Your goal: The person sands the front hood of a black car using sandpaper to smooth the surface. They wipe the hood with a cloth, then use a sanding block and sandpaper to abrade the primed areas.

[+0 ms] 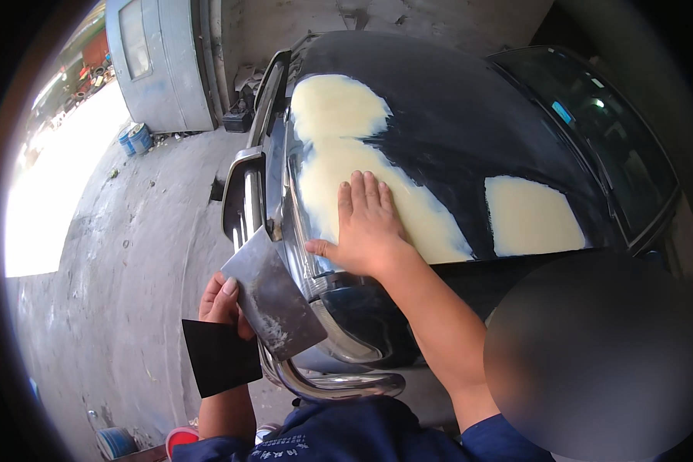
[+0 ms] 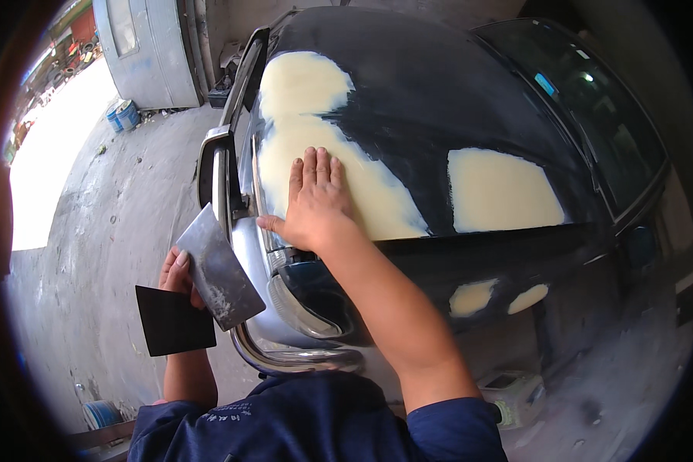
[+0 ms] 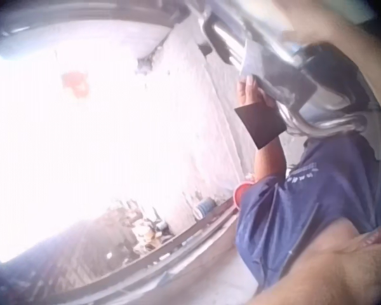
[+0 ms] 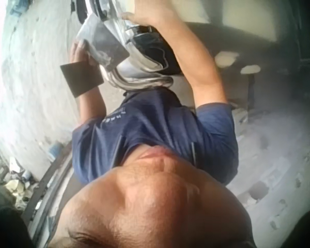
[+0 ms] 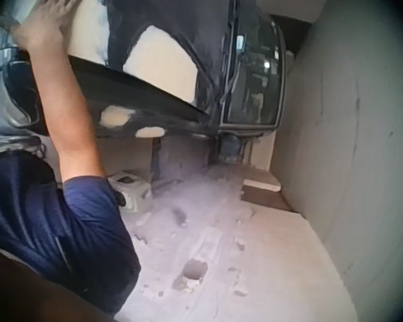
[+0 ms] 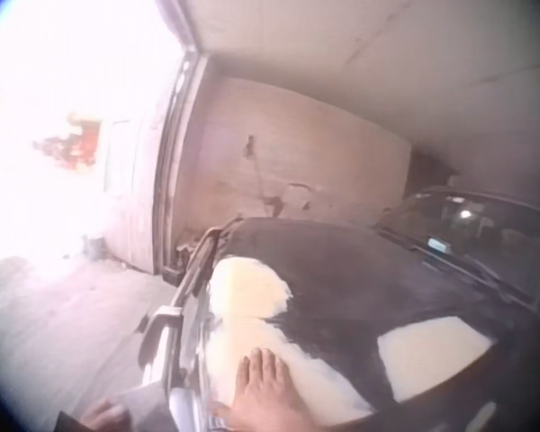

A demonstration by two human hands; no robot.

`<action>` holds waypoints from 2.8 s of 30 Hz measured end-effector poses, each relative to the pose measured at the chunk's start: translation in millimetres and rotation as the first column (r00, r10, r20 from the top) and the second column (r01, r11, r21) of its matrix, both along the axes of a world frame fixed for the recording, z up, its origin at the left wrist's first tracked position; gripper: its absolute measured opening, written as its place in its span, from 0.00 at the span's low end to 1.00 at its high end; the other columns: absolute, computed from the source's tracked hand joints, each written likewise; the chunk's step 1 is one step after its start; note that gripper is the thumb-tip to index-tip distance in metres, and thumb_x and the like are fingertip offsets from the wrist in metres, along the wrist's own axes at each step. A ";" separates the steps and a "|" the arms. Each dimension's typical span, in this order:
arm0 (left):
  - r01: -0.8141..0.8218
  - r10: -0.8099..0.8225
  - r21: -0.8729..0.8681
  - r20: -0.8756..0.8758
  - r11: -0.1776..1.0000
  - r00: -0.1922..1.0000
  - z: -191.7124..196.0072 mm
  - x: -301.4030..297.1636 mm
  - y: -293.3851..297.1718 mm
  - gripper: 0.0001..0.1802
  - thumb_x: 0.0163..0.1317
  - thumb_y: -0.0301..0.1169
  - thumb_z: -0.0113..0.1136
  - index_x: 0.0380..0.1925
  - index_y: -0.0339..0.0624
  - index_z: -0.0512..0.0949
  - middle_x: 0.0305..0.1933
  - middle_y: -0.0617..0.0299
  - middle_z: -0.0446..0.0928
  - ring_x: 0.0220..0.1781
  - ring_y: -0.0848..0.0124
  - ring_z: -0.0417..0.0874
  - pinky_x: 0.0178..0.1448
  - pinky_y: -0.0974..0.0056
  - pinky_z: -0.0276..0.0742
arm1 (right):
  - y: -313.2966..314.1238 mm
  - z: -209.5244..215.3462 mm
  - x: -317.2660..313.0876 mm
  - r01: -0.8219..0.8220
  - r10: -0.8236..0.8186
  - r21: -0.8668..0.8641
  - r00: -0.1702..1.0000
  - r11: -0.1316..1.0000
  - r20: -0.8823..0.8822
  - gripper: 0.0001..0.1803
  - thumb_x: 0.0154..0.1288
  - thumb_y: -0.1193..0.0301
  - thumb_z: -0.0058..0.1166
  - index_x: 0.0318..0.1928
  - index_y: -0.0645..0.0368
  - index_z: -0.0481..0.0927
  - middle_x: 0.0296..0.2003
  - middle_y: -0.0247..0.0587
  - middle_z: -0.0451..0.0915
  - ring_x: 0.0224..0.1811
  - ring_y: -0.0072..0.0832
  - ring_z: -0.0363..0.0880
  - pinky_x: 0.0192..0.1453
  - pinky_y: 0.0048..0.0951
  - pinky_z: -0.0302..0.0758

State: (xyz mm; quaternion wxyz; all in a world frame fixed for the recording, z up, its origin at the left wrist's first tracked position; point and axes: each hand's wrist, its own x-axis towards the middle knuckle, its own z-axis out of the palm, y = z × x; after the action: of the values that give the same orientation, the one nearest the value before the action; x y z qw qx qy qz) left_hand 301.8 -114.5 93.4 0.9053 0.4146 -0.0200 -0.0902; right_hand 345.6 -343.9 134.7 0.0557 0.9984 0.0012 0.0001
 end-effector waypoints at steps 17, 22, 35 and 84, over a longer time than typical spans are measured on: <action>-0.083 0.086 0.127 -0.016 0.988 0.996 -13.9 13.2 4.4 0.10 0.67 0.36 0.52 0.40 0.42 0.72 0.22 0.59 0.77 0.05 0.77 0.61 0.09 0.73 0.56 | -39.8 -15.4 -78.1 -0.178 0.160 0.060 0.961 0.982 0.227 0.54 0.63 0.30 0.26 0.70 0.68 0.51 0.72 0.57 0.47 0.77 0.46 0.39 0.77 0.46 0.35; 0.001 -0.018 0.188 0.087 0.982 0.996 -17.6 13.8 -5.8 0.12 0.67 0.38 0.52 0.44 0.43 0.72 0.30 0.58 0.80 0.11 0.76 0.67 0.14 0.72 0.63 | -68.4 0.1 -125.4 -0.374 0.310 0.295 0.920 0.879 0.241 0.48 0.65 0.35 0.33 0.65 0.69 0.63 0.68 0.56 0.58 0.74 0.45 0.49 0.76 0.44 0.44; -0.273 0.235 0.421 0.140 0.865 0.962 11.4 -43.7 -57.8 0.14 0.67 0.39 0.51 0.47 0.44 0.73 0.35 0.59 0.80 0.21 0.75 0.74 0.24 0.71 0.70 | -307.2 20.0 -138.1 0.040 -0.062 0.152 0.988 0.988 0.142 0.45 0.68 0.36 0.24 0.73 0.55 0.48 0.74 0.38 0.46 0.77 0.33 0.39 0.78 0.48 0.34; -0.276 0.219 0.420 0.180 0.864 0.959 46.1 -147.6 -191.5 0.21 0.67 0.40 0.51 0.55 0.42 0.70 0.48 0.55 0.78 0.46 0.65 0.81 0.50 0.62 0.79 | -469.1 34.0 -167.4 0.364 -0.392 0.241 0.917 0.900 0.076 0.51 0.64 0.32 0.27 0.73 0.60 0.44 0.75 0.43 0.40 0.78 0.33 0.33 0.78 0.41 0.31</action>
State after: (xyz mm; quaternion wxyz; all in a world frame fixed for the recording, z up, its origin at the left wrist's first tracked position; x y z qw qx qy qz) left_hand 154.2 -306.0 139.5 0.7886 0.6127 -0.0028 0.0512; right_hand 178.2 -813.0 168.7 -0.0572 0.9775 -0.1963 0.0509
